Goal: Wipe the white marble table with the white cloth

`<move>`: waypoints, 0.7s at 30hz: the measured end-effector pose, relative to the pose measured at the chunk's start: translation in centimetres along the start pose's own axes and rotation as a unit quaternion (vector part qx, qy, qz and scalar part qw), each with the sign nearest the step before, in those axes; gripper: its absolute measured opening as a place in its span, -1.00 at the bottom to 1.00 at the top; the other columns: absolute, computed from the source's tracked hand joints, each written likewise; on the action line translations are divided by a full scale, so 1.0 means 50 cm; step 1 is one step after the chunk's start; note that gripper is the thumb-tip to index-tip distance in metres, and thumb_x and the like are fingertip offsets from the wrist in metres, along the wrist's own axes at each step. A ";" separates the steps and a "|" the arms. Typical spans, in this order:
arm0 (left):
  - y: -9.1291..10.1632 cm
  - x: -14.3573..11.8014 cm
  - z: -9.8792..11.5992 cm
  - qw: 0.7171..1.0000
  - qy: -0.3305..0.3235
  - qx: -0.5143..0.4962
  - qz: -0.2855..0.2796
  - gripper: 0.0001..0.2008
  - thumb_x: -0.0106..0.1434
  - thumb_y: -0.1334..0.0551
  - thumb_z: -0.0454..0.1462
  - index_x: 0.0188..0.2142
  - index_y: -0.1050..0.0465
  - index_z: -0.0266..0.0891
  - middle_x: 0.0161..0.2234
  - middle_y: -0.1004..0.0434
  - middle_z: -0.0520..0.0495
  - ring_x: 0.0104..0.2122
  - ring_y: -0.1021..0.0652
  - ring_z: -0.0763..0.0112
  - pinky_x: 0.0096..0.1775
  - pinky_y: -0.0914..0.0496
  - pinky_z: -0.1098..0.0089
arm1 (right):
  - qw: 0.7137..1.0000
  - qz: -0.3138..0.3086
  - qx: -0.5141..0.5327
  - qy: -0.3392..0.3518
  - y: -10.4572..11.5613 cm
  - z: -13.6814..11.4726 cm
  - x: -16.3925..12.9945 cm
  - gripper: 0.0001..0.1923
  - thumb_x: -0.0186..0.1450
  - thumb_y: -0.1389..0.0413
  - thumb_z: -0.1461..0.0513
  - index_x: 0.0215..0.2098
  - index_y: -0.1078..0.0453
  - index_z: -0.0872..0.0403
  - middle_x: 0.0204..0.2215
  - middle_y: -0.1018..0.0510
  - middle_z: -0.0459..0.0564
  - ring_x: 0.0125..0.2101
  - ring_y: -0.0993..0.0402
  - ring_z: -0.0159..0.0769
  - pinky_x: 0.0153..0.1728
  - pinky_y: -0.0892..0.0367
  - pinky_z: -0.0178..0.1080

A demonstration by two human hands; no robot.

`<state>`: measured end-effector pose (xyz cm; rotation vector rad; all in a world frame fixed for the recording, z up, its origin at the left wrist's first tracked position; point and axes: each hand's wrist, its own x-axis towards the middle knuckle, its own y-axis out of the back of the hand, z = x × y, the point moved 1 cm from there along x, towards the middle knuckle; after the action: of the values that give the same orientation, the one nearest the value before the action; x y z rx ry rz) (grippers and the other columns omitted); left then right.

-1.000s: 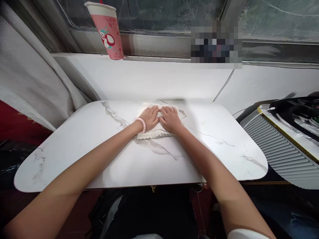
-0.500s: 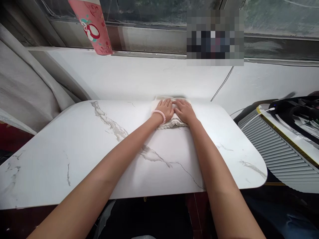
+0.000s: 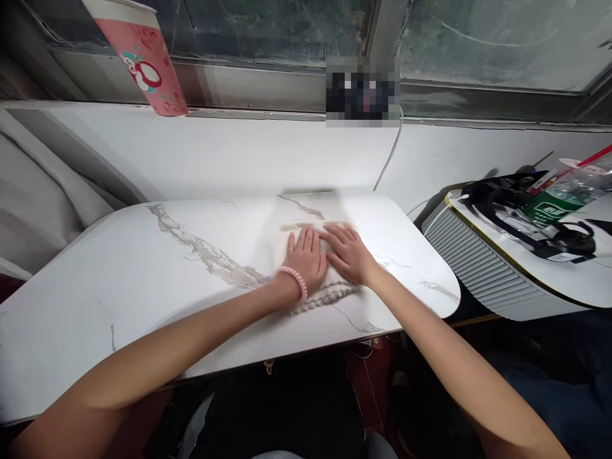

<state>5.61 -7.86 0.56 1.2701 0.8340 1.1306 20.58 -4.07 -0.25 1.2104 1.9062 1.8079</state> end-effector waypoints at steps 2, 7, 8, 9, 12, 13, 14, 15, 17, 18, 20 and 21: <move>-0.001 -0.039 0.020 1.000 -0.016 -0.005 -0.007 -0.36 0.39 0.14 -0.18 0.32 -0.03 -0.61 0.37 0.06 -0.43 0.37 0.00 -0.03 0.32 0.10 -0.10 | 1.000 0.001 0.008 0.008 0.019 -0.027 -0.041 -0.50 0.39 0.14 0.17 0.27 -0.20 0.02 0.27 -0.29 0.11 0.29 -0.13 -0.05 0.26 -0.06 0.13; -0.001 -0.097 0.072 0.997 -0.071 -0.020 -0.014 -0.36 0.39 0.14 -0.14 0.32 -0.08 -0.55 0.36 0.02 -0.39 0.37 0.00 -0.05 0.32 0.09 -0.15 | 0.999 -0.025 0.033 -0.020 0.067 -0.063 -0.130 -0.51 0.39 0.06 0.13 0.29 -0.17 -0.06 0.29 -0.26 0.08 0.30 -0.12 -0.04 0.27 -0.10 0.16; -0.002 -0.100 0.085 0.996 -0.079 -0.023 -0.018 -0.36 0.39 0.14 -0.13 0.32 -0.09 -0.54 0.36 0.02 -0.39 0.37 0.01 -0.06 0.32 0.09 -0.16 | 0.999 -0.023 0.035 -0.032 0.074 -0.061 -0.144 -0.52 0.40 0.06 0.12 0.28 -0.18 -0.08 0.28 -0.27 0.06 0.30 -0.13 -0.05 0.27 -0.10 0.16; -0.002 -0.099 0.099 0.996 -0.085 -0.027 -0.023 -0.36 0.39 0.13 -0.13 0.32 -0.08 -0.54 0.36 0.03 -0.40 0.37 0.01 -0.07 0.32 0.10 -0.16 | 0.998 -0.019 0.037 -0.043 0.081 -0.056 -0.157 -0.54 0.41 0.07 0.11 0.26 -0.20 -0.09 0.27 -0.29 0.05 0.29 -0.15 -0.05 0.27 -0.11 0.16; -0.006 -0.081 0.144 0.993 -0.102 -0.040 -0.043 -0.33 0.39 0.10 -0.14 0.33 -0.03 -0.62 0.36 0.07 -0.47 0.37 0.02 -0.12 0.32 0.10 -0.18 | 0.997 -0.004 0.040 -0.066 0.097 -0.025 -0.190 -0.58 0.41 0.07 0.06 0.20 -0.26 -0.11 0.24 -0.34 0.06 0.27 -0.18 -0.04 0.25 -0.13 0.16; -0.008 -0.071 0.159 0.992 -0.110 -0.044 -0.044 -0.33 0.39 0.10 -0.15 0.33 -0.01 -0.64 0.36 0.08 -0.49 0.36 0.03 -0.14 0.32 0.09 -0.18 | 0.996 0.004 0.042 -0.073 0.102 -0.011 -0.199 -0.59 0.41 0.07 0.04 0.18 -0.28 -0.11 0.22 -0.36 0.07 0.27 -0.19 -0.03 0.24 -0.15 0.16; -0.010 -0.060 0.173 0.991 -0.119 -0.049 -0.042 -0.33 0.38 0.10 -0.16 0.33 0.00 -0.66 0.36 0.08 -0.50 0.36 0.02 -0.15 0.32 0.09 -0.18 | 0.996 0.012 0.042 -0.081 0.106 0.003 -0.208 -0.59 0.41 0.07 0.03 0.17 -0.29 -0.12 0.20 -0.38 0.08 0.26 -0.21 -0.02 0.22 -0.16 0.16; -0.012 -0.048 0.186 0.990 -0.127 -0.054 -0.037 -0.33 0.38 0.09 -0.17 0.32 0.00 -0.68 0.36 0.08 -0.52 0.36 0.02 -0.16 0.32 0.08 -0.18 | 0.995 0.019 0.040 -0.090 0.111 0.017 -0.214 -0.60 0.40 0.07 0.02 0.16 -0.30 -0.12 0.19 -0.39 0.09 0.25 -0.22 -0.02 0.21 -0.17 0.16; -0.017 -0.024 0.209 0.988 -0.139 -0.065 -0.024 -0.33 0.38 0.08 -0.17 0.32 -0.01 -0.69 0.35 0.06 -0.53 0.36 0.00 -0.15 0.32 0.08 -0.15 | 0.993 0.031 0.033 -0.108 0.119 0.044 -0.224 -0.60 0.40 0.07 0.01 0.15 -0.31 -0.14 0.17 -0.40 0.09 0.23 -0.25 -0.01 0.20 -0.18 0.16; -0.020 -0.013 0.218 0.987 -0.142 -0.070 -0.019 -0.33 0.37 0.07 -0.17 0.31 -0.02 -0.69 0.35 0.05 -0.54 0.36 -0.01 -0.15 0.32 0.07 -0.14 | 0.992 0.035 0.028 -0.117 0.122 0.055 -0.226 -0.60 0.40 0.08 0.00 0.14 -0.30 -0.15 0.16 -0.41 0.09 0.22 -0.26 0.00 0.19 -0.18 0.17; -0.027 0.009 0.230 0.987 -0.142 -0.075 -0.012 -0.34 0.36 0.06 -0.17 0.31 -0.05 -0.67 0.35 0.03 -0.53 0.35 -0.03 -0.14 0.33 0.08 -0.13 | 0.991 0.039 0.021 -0.128 0.125 0.075 -0.223 -0.59 0.39 0.10 -0.02 0.14 -0.30 -0.14 0.16 -0.41 0.10 0.20 -0.28 0.01 0.18 -0.19 0.17; -0.031 0.019 0.232 0.987 -0.140 -0.076 -0.009 -0.34 0.36 0.05 -0.18 0.31 -0.06 -0.66 0.35 0.02 -0.52 0.35 -0.04 -0.14 0.33 0.08 -0.13 | 0.990 0.039 0.019 -0.131 0.125 0.084 -0.219 -0.59 0.39 0.11 -0.02 0.13 -0.31 -0.13 0.16 -0.40 0.10 0.19 -0.28 0.02 0.17 -0.19 0.17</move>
<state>17.09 -10.23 0.92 1.2567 0.5381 0.9551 32.67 -9.45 0.77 1.4717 1.7753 1.5640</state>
